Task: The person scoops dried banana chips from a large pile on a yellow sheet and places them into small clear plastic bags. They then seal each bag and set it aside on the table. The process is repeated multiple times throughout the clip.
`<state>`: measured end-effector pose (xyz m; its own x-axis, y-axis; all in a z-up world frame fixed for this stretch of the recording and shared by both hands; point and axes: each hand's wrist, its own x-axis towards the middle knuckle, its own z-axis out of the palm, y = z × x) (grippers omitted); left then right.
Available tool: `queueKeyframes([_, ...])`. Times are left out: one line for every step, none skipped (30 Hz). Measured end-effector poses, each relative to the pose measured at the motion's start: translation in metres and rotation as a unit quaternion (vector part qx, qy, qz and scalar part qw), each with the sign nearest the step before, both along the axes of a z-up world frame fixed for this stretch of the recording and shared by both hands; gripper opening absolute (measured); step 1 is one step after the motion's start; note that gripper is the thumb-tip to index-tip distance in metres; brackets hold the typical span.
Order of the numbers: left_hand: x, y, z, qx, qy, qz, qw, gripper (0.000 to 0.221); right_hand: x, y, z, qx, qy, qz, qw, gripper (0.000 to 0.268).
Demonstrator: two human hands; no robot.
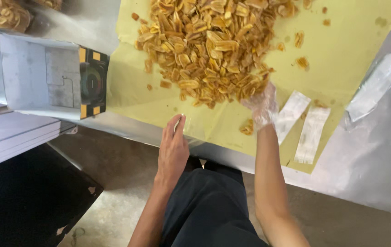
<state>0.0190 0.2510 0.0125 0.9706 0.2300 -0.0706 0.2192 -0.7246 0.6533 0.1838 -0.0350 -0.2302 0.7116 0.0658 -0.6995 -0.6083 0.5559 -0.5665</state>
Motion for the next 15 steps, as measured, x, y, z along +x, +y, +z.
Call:
queueKeyframes([0.002, 0.008, -0.001, -0.009, 0.01, 0.005, 1.0, 0.058, 0.019, 0.018, 0.006, -0.04, -0.023, 0.01, 0.999, 0.075])
queueKeyframes([0.003, 0.017, -0.003, -0.018, 0.019, 0.008, 1.0, 0.059, 0.038, 0.041, 0.012, -0.079, -0.046, 0.019, 0.996, 0.077])
queueKeyframes([0.007, 0.024, -0.006, -0.026, 0.028, 0.011, 0.999, 0.059, 0.057, 0.066, 0.02, -0.117, -0.07, 0.029, 0.99, 0.08])
queueKeyframes([0.012, 0.031, -0.007, -0.043, 0.025, 0.014, 0.999, 0.061, 0.074, 0.088, 0.031, -0.139, -0.033, 0.018, 0.99, 0.081])
queueKeyframes([0.018, 0.037, -0.008, -0.059, 0.023, 0.016, 0.998, 0.064, 0.093, 0.11, 0.041, -0.16, 0.005, 0.007, 0.987, 0.083])
queueKeyframes([0.024, 0.045, -0.011, -0.072, 0.022, 0.019, 0.997, 0.066, 0.105, 0.131, 0.046, -0.179, 0.045, -0.004, 0.983, 0.084])
queueKeyframes([0.031, 0.051, -0.014, -0.079, 0.01, 0.01, 0.997, 0.069, 0.113, 0.148, 0.049, -0.204, 0.032, 0.01, 0.978, 0.088])
queueKeyframes([0.04, 0.055, -0.014, -0.088, -0.003, 0.0, 0.996, 0.071, 0.118, 0.156, 0.053, -0.233, 0.02, 0.023, 0.972, 0.092])
queueKeyframes([0.05, 0.058, -0.014, -0.097, -0.016, -0.01, 0.995, 0.073, 0.12, 0.158, 0.054, -0.26, 0.007, 0.035, 0.965, 0.098])
queueKeyframes([0.061, 0.061, -0.015, -0.114, -0.019, -0.015, 0.993, 0.075, 0.121, 0.159, 0.05, -0.269, 0.04, 0.03, 0.962, 0.08])
queueKeyframes([0.073, 0.062, -0.016, -0.131, -0.022, -0.021, 0.991, 0.077, 0.118, 0.157, 0.045, -0.278, 0.073, 0.025, 0.958, 0.065])
queueKeyframes([0.085, 0.063, -0.016, -0.148, -0.026, -0.029, 0.988, 0.078, 0.116, 0.152, 0.04, -0.285, 0.105, 0.018, 0.953, 0.052])
queueKeyframes([0.095, 0.063, -0.015, -0.158, -0.021, -0.034, 0.987, 0.079, 0.111, 0.145, 0.038, -0.209, 0.069, -0.014, 0.975, 0.045])
queueKeyframes([0.106, 0.063, -0.014, -0.167, -0.017, -0.043, 0.985, 0.079, 0.105, 0.137, 0.037, -0.13, 0.032, -0.049, 0.99, 0.038])
queueKeyframes([0.115, 0.063, -0.013, -0.176, -0.013, -0.051, 0.983, 0.08, 0.1, 0.133, 0.039, -0.05, -0.007, -0.084, 0.995, 0.031])
